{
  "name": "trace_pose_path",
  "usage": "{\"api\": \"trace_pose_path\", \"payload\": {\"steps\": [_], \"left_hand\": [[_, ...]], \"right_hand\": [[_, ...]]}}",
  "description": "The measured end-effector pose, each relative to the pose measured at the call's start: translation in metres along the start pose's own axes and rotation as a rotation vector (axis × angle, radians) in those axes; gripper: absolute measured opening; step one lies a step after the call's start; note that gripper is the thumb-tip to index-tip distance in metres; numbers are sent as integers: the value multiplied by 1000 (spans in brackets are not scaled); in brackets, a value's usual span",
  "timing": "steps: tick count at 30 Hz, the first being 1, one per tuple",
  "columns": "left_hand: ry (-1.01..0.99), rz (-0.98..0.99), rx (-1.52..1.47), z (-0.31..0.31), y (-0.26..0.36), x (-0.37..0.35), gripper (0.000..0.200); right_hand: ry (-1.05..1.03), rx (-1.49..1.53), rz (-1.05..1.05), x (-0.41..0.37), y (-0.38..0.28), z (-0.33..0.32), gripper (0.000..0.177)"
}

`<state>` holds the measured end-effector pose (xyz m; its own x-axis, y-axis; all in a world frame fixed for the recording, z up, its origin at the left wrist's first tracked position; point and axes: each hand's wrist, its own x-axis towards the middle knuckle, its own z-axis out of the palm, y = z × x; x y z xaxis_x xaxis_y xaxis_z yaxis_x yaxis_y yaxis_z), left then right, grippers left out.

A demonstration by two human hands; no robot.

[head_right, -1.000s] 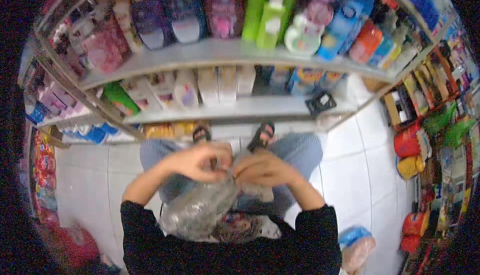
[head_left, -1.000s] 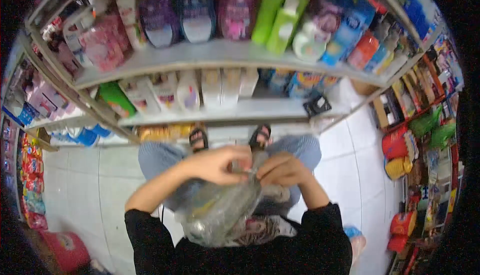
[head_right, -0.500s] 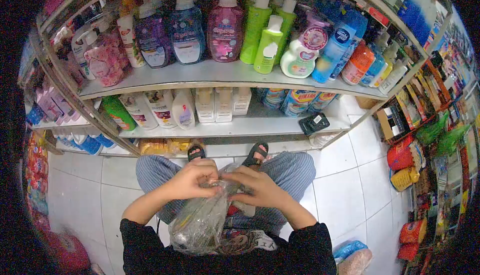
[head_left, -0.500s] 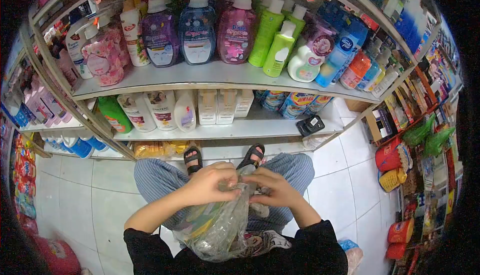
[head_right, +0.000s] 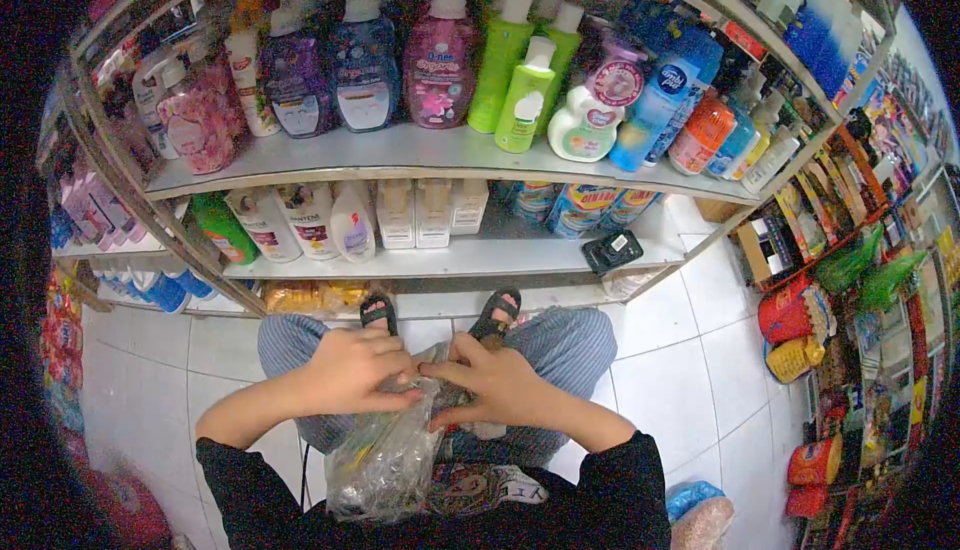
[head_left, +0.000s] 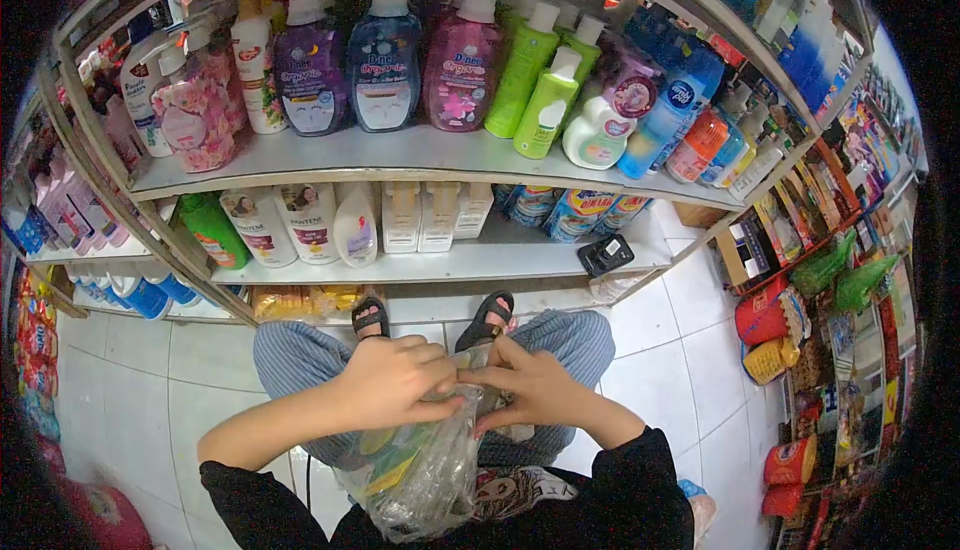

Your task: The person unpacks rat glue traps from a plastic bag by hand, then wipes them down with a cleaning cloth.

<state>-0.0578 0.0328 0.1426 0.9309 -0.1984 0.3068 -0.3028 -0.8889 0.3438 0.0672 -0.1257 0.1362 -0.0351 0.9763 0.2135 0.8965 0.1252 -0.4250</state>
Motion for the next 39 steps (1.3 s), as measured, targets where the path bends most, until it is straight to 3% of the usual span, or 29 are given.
{"api": "trace_pose_path", "payload": {"steps": [10,12,14,15,17,18,20,22,24,25,26,29,34,35,36,38,39], "left_hand": [[177,-20,27,3,-4,-11,27],[271,-45,79,-1,-2,-15,30],[242,-396,323,19,-53,-104,36],[234,-399,328,-9,-36,-88,36],[485,-205,177,-64,3,-53,42],[206,-327,65,-60,3,-49,41],[165,-365,-143,-26,-20,-40,37],[-17,-391,-412,-12,-37,-29,37],[-58,-175,-792,6,-52,-23,60],[-190,-142,-850,11,-58,-21,81],[-200,14,-827,16,-63,-14,93],[-256,29,-1033,17,-58,-9,105],[-283,116,-727,-29,-39,-2,98],[-114,155,-485,-39,-20,-1,86],[-116,150,-486,-50,-6,-6,86],[-165,-130,-98,-69,16,-11,79],[-166,-138,-98,-75,24,-8,79]], "right_hand": [[146,-27,-96,7,7,11,54],[160,-20,-21,7,5,11,50],[204,49,88,-9,44,20,47],[242,121,195,-13,60,26,43],[328,190,262,-17,69,42,40],[404,237,332,-21,69,47,38],[413,298,393,-20,68,48,36],[518,339,305,-17,61,49,37],[501,276,241,-19,54,44,38],[494,293,264,-19,50,41,38],[491,269,237,-19,46,38,38],[509,299,213,-16,42,35,40],[589,463,124,3,41,30,42],[571,428,103,6,40,28,42],[570,433,103,9,35,25,42],[520,547,67,15,24,18,34],[515,554,65,20,17,17,34]]}}
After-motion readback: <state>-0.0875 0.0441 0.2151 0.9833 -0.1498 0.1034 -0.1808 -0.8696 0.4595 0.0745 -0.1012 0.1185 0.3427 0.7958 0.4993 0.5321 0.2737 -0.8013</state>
